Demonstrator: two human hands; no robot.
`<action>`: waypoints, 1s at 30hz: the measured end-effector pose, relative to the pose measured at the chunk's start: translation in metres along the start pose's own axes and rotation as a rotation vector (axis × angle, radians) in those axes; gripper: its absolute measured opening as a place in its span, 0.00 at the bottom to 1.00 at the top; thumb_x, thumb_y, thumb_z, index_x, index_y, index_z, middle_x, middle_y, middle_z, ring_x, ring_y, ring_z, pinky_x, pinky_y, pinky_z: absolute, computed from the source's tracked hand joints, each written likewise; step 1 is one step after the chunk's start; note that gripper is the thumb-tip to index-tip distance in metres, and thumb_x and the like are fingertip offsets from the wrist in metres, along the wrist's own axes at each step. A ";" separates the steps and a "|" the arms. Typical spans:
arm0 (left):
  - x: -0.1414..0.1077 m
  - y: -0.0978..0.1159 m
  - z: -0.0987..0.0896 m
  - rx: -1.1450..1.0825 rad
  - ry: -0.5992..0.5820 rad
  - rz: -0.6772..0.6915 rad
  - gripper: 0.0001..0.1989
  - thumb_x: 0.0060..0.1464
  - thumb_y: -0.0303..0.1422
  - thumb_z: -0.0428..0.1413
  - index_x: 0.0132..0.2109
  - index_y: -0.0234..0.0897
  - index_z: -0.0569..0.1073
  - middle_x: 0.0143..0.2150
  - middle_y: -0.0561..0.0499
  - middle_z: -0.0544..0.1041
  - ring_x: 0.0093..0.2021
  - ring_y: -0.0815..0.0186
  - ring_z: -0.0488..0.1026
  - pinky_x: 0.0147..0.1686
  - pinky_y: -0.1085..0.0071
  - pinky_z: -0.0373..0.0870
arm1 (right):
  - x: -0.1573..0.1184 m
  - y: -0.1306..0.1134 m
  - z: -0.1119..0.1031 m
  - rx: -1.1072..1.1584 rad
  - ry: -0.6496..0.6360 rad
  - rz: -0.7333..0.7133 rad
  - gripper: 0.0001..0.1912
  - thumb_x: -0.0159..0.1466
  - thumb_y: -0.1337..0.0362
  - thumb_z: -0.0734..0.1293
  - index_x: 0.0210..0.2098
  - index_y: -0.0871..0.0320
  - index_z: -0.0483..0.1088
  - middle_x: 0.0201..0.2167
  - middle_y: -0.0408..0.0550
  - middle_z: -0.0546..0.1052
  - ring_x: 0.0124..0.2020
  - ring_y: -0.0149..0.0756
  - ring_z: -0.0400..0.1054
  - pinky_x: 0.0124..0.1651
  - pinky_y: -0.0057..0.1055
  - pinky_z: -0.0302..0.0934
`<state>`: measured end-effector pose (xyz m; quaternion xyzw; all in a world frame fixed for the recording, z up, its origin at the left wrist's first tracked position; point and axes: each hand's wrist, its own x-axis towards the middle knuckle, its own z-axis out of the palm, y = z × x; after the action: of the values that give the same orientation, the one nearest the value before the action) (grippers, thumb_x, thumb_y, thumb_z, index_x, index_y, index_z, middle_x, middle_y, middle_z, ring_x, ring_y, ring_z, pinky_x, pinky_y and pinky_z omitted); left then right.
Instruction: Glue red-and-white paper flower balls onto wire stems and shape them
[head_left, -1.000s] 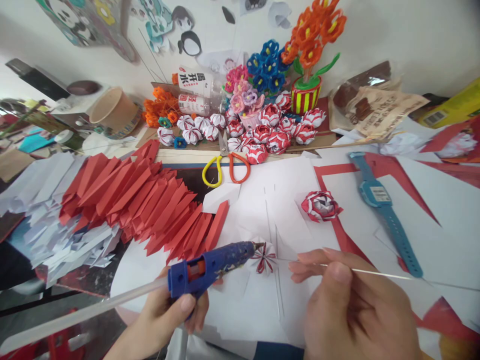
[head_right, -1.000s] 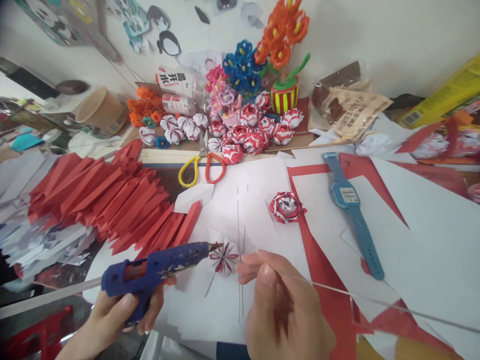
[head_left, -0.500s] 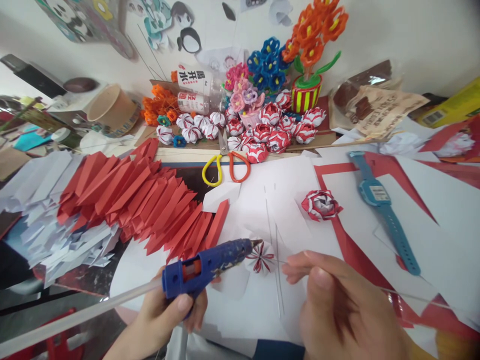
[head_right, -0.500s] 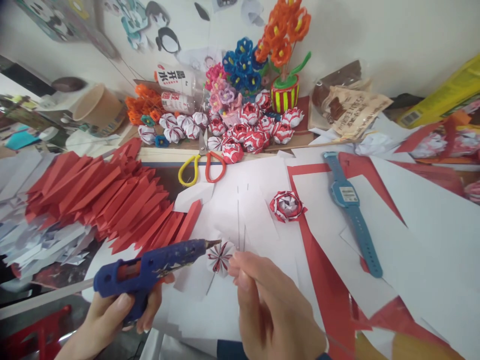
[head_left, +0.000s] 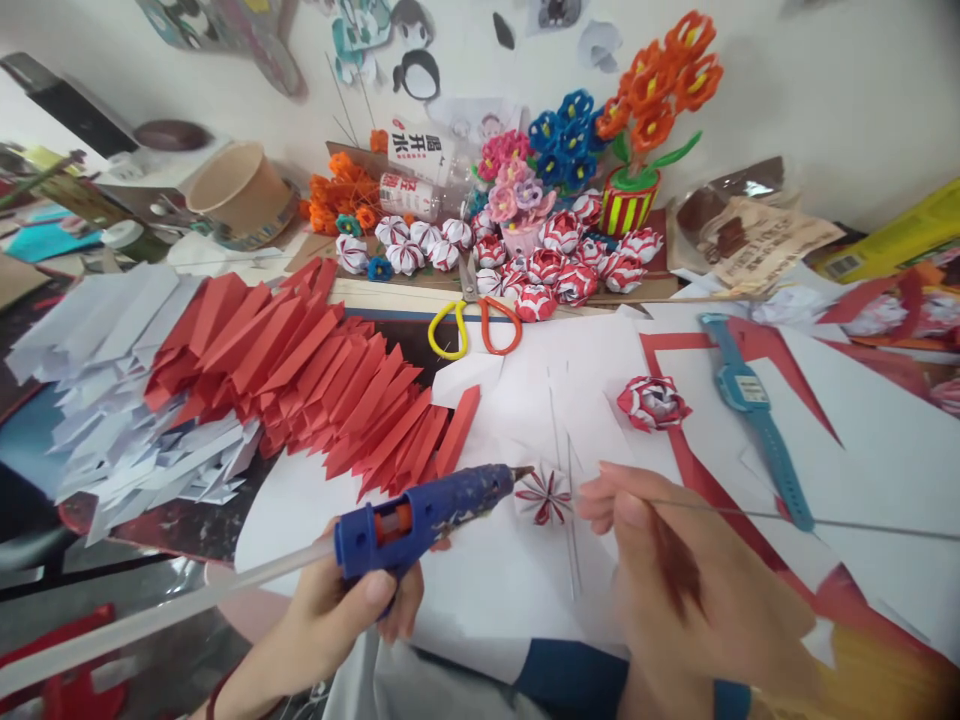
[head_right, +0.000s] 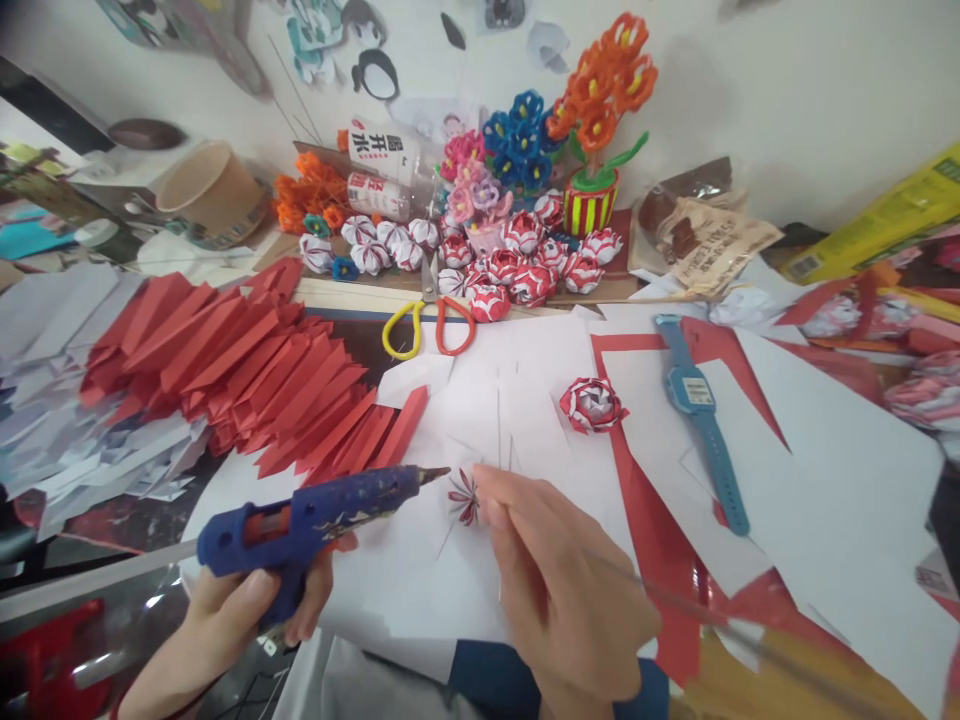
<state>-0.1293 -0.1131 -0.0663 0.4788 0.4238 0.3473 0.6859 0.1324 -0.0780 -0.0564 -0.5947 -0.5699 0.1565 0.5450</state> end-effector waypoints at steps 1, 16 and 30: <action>-0.001 -0.001 -0.001 -0.004 -0.002 0.004 0.23 0.67 0.48 0.49 0.52 0.32 0.75 0.25 0.49 0.75 0.21 0.71 0.67 0.23 0.77 0.64 | -0.001 0.000 0.001 -0.003 0.011 0.001 0.07 0.67 0.59 0.68 0.36 0.54 0.76 0.29 0.44 0.83 0.26 0.35 0.78 0.27 0.31 0.75; -0.016 -0.007 -0.004 -0.050 -0.001 0.017 0.22 0.67 0.46 0.50 0.54 0.32 0.73 0.26 0.49 0.76 0.22 0.72 0.67 0.23 0.78 0.64 | -0.006 -0.006 -0.007 -0.183 -0.168 -0.213 0.05 0.67 0.61 0.67 0.40 0.53 0.76 0.31 0.43 0.84 0.28 0.34 0.79 0.33 0.29 0.77; -0.011 -0.003 0.005 0.047 0.024 0.055 0.25 0.67 0.49 0.49 0.50 0.31 0.74 0.24 0.50 0.74 0.20 0.72 0.66 0.22 0.77 0.64 | -0.003 -0.003 0.001 -0.121 0.017 -0.226 0.06 0.66 0.69 0.67 0.39 0.54 0.76 0.31 0.43 0.84 0.27 0.35 0.80 0.32 0.29 0.77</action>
<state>-0.1293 -0.1250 -0.0653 0.5020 0.4268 0.3617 0.6596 0.1288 -0.0803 -0.0554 -0.5599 -0.6369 0.0545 0.5272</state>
